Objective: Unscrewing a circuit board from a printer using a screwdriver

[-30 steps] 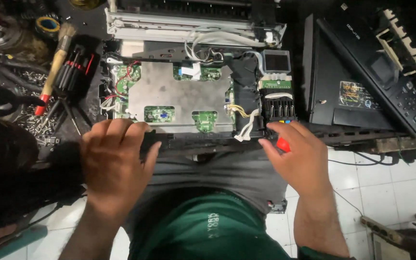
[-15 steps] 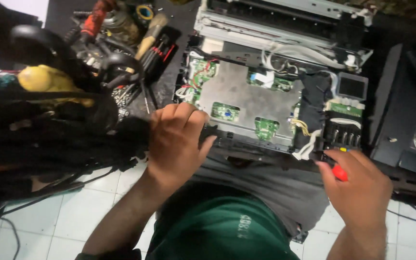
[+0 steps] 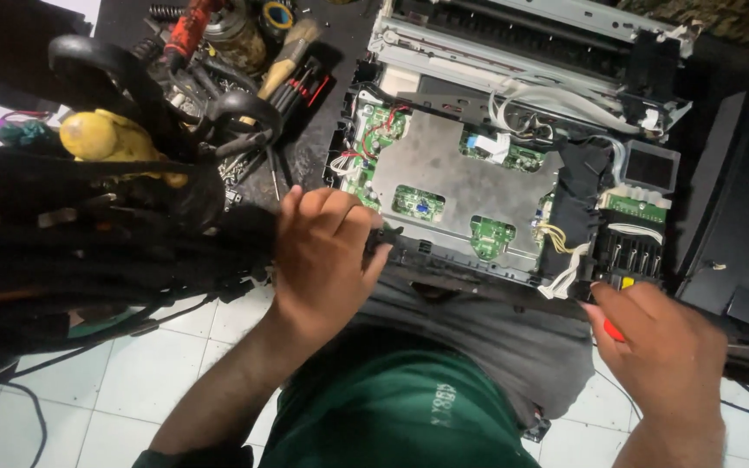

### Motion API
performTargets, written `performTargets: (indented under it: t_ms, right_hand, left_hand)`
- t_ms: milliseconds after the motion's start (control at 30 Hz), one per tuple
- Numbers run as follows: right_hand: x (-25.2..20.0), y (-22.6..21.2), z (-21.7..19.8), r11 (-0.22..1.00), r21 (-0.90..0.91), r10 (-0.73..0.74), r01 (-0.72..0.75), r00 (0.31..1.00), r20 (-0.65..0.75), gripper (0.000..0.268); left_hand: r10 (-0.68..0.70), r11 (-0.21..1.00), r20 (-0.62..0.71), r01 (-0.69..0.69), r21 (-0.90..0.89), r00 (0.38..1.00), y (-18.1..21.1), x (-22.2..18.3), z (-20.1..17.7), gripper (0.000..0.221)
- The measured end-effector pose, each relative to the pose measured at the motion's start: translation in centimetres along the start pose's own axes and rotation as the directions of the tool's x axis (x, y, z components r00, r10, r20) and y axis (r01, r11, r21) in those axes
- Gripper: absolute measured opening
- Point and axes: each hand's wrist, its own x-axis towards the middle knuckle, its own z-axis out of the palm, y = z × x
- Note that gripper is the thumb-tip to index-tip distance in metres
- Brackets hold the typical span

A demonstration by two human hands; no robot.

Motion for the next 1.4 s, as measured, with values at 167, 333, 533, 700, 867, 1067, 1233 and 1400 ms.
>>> performTargets:
  t_ms: [167, 333, 533, 700, 867, 1067, 1233, 1400]
  right_hand:
    - [-0.5, -0.5, 1.0, 1.0, 0.022, -0.007, 0.01, 0.994, -0.107, 0.021]
    - [-0.2, -1.2, 0.7, 0.99, 0.139, 0.013, 0.01, 0.986, -0.165, 0.019]
    - [-0.8, -1.7, 1.2, 0.999, 0.027, 0.034, -0.03, 0.987, -0.155, 0.018]
    - [0.1, -2.6, 0.3, 0.951, 0.307, 0.084, -0.027, 0.981, -0.175, 0.012]
    - [0.0, -2.5, 0.5, 0.942, 0.334, 0.099, -0.041, 0.983, -0.157, 0.013]
    - [0.3, -3.1, -0.8, 0.93, 0.346, 0.149, -0.126, 0.988, -0.04, 0.018]
    - [0.6, -3.5, -1.6, 0.963, 0.232, 0.145, -0.138, 0.989, -0.014, 0.014]
    - [-0.2, -3.9, -3.8, 0.752, 0.625, 0.152, -0.21, 0.978, 0.145, 0.013]
  left_hand:
    - [-0.045, 0.997, -0.036, 0.043, -0.065, 0.998, 0.7, -0.3, 0.6, 0.044]
    - [-0.084, 0.994, -0.002, 0.083, -0.075, 0.996, 0.7, -0.6, 1.0, 0.046]
    - [0.043, 0.993, -0.171, -0.061, -0.103, 0.984, -0.4, -0.7, 1.8, 0.055]
    - [0.101, 0.986, -0.134, -0.117, -0.121, 0.986, -1.1, -0.4, 1.3, 0.037]
    - [0.157, 0.975, -0.237, -0.189, -0.119, 0.959, -1.0, -0.9, 2.0, 0.025]
    - [0.228, 0.937, -0.222, -0.276, -0.215, 0.948, -2.2, -1.0, 1.6, 0.018]
    - [0.226, 0.925, -0.145, -0.259, -0.276, 0.963, -2.4, -0.6, 0.1, 0.012]
    - [0.297, 0.928, -0.165, -0.325, -0.181, 0.94, -3.0, -0.5, 0.4, 0.01]
